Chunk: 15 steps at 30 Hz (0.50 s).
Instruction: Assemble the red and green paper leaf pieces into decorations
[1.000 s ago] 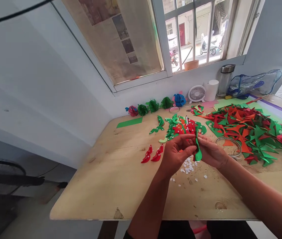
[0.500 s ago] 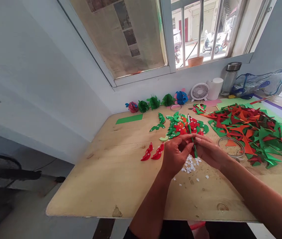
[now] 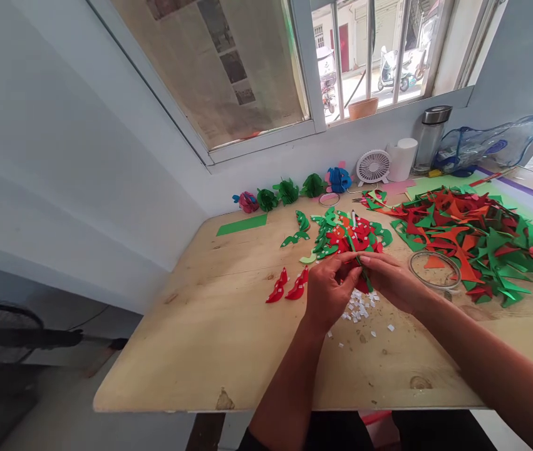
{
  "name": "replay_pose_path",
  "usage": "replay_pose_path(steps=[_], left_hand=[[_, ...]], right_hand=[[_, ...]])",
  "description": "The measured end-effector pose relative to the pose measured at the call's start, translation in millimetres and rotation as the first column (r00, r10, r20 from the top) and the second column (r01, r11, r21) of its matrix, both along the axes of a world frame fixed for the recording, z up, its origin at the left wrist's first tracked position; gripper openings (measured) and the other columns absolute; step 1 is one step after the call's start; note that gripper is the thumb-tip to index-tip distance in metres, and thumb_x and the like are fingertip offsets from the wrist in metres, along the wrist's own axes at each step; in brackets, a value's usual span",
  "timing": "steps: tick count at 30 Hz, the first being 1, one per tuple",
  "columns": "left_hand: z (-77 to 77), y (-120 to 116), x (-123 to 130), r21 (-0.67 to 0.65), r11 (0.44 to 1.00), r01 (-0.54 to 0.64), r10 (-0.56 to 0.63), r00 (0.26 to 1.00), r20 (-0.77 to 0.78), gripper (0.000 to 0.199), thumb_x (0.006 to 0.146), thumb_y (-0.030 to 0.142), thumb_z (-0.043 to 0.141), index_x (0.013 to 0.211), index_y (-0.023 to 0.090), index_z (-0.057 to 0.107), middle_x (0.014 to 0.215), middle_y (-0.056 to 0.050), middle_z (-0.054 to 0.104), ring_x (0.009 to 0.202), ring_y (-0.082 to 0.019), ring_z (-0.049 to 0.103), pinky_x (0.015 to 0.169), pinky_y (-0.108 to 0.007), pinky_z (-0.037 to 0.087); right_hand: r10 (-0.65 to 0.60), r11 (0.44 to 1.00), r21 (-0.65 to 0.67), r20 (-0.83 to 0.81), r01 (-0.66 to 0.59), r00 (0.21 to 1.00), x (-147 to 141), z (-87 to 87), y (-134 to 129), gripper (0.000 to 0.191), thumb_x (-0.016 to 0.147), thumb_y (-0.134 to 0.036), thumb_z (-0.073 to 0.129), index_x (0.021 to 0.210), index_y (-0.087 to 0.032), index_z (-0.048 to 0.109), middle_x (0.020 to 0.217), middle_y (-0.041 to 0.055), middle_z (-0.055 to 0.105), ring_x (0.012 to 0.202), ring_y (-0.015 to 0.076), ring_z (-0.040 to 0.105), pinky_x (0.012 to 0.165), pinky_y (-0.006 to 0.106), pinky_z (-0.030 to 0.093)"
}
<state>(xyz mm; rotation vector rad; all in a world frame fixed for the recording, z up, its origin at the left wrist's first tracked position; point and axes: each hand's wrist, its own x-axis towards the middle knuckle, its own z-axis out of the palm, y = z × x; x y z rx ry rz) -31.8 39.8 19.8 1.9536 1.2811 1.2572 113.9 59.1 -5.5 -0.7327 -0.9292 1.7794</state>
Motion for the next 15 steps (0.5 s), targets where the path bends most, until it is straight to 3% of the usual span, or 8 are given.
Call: replay_pose_path(steps=[6,15], left_hand=[[-1.6,0.4,-1.1,0.038,0.999,0.016,-0.014,0.999,-0.038,0.025,0.080,0.025,0.058,0.103,0.022,0.067,0.083,-0.004,0.071,0.071,-0.014,0.063,0.068,-0.025,0.051],[-2.5,-0.1,-2.5,0.021,1.000,0.007,-0.006,1.000,-0.022,0.025,0.079,0.025,0.060,0.102,0.020,0.067,0.072,-0.002,0.067,0.065,-0.012,0.060,0.066,-0.024,0.050]], right_hand=[[0.060,0.995,0.073,0.088,-0.066,0.994,-1.6,4.9,-2.4,0.025,0.073,-0.037,0.068,0.091,-0.020,0.071,0.076,0.0033,0.066,0.072,0.0163,0.059,0.070,0.028,0.048],[0.063,0.994,0.088,0.095,-0.072,0.993,-0.7,3.6,-1.8,0.025,0.074,-0.039,0.066,0.089,-0.020,0.070,0.074,0.0035,0.065,0.073,0.0174,0.059,0.070,0.031,0.048]])
